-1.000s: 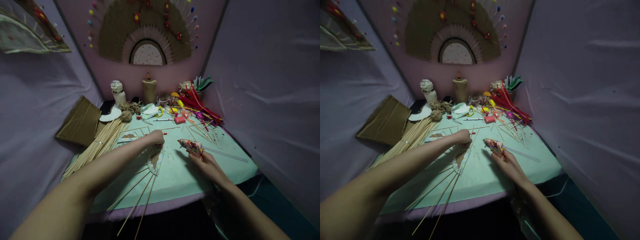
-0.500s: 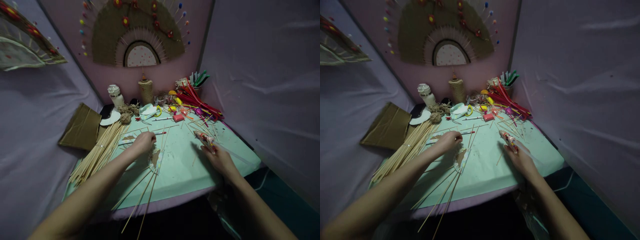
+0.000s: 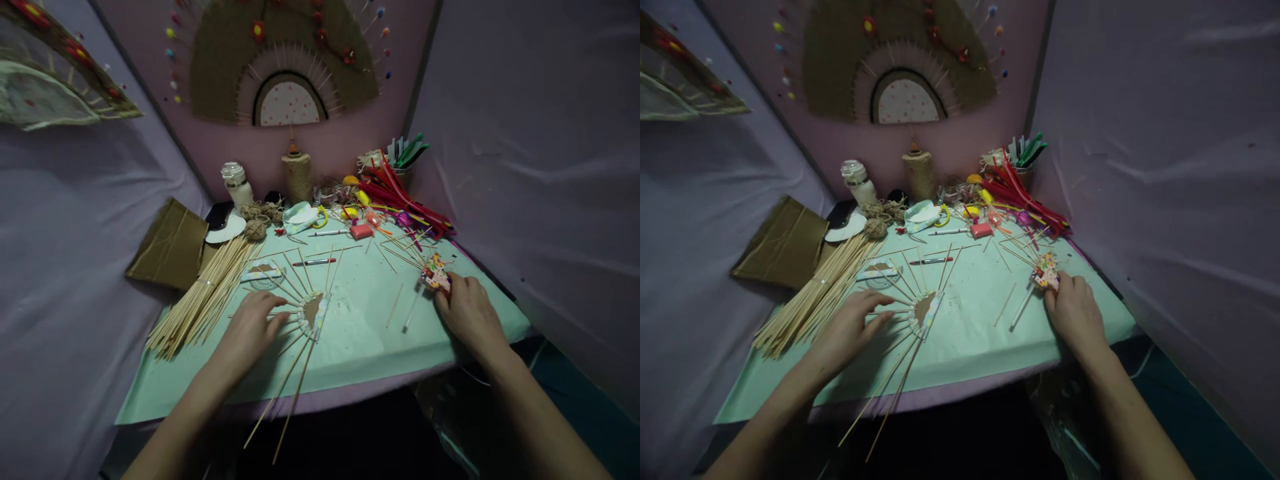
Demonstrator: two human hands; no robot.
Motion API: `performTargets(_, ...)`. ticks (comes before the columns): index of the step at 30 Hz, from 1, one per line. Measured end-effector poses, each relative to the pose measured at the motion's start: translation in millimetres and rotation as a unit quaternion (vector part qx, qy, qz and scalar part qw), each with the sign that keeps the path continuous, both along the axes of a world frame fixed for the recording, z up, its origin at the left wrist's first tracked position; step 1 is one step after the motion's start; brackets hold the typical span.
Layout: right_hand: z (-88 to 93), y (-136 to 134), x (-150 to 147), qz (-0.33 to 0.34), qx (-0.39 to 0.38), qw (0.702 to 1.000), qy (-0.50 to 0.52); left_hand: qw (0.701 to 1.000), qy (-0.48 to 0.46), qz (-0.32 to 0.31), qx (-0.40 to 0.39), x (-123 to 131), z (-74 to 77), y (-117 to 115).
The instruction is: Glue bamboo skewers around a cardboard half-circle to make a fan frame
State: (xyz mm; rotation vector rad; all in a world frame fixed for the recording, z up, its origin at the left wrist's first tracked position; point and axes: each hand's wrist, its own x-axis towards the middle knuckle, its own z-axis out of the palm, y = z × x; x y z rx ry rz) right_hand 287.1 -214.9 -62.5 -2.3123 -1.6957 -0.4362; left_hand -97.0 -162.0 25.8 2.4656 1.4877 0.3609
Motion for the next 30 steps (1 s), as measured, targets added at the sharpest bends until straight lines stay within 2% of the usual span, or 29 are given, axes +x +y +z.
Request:
performTargets(4, -2.4, 2, 0, 0.009, -0.016, 1.000, 0.006, 0.995, 0.022, -0.084, -0.049, 24, -7.2, -19)
performTargets(7, -3.4, 1, 3, 0.013, -0.027, 0.999, 0.015, 0.989, 0.033, -0.130, -0.056, 34, -5.4, -11)
performTargets(9, -1.1, -1, 6, 0.011, -0.039, 0.999, 0.016, 0.989, 0.047, -0.132, -0.045, 37, -1.6, -1)
performTargets(12, 10.3, -5, 5, -0.009, -0.041, 0.999, 0.019, 0.989, 0.071, -0.127, -0.041, 40, 1.0, 5)
performTargets(14, 23.4, -3, -4, -0.012, -0.007, 0.999, 0.034, 0.987, 0.081, -0.126, -0.048, 43, -1.6, -1)
performTargets(16, 39.4, 4, -20, 0.038, 0.039, 0.996, 0.065, 0.987, 0.092, -0.124, -0.049, 47, -6.8, -12)
performTargets(18, 55.9, 17, -43, 0.162, 0.056, 0.979, 0.106, 0.987, 0.105, -0.119, -0.043, 52, -12.9, -22)
performTargets(20, 69.9, 35, -68, 0.292, 0.010, 0.945, 0.145, 0.986, 0.118, -0.115, -0.037, 55, -18.6, -29)
performTargets(22, 78.5, 58, -92, 0.364, -0.064, 0.913, 0.170, 0.985, 0.129, -0.112, -0.031, 57, -23.3, -31)
performTargets(25, 77.7, 94, -119, 0.351, -0.164, 0.908, 0.161, 0.983, 0.143, -0.114, -0.033, 59, -28.4, -29)
performTargets(30, 56.7, 129, -140, 0.321, -0.189, 0.916, 0.148, 0.984, 0.126, -0.117, -0.041, 59, -30.9, -27)
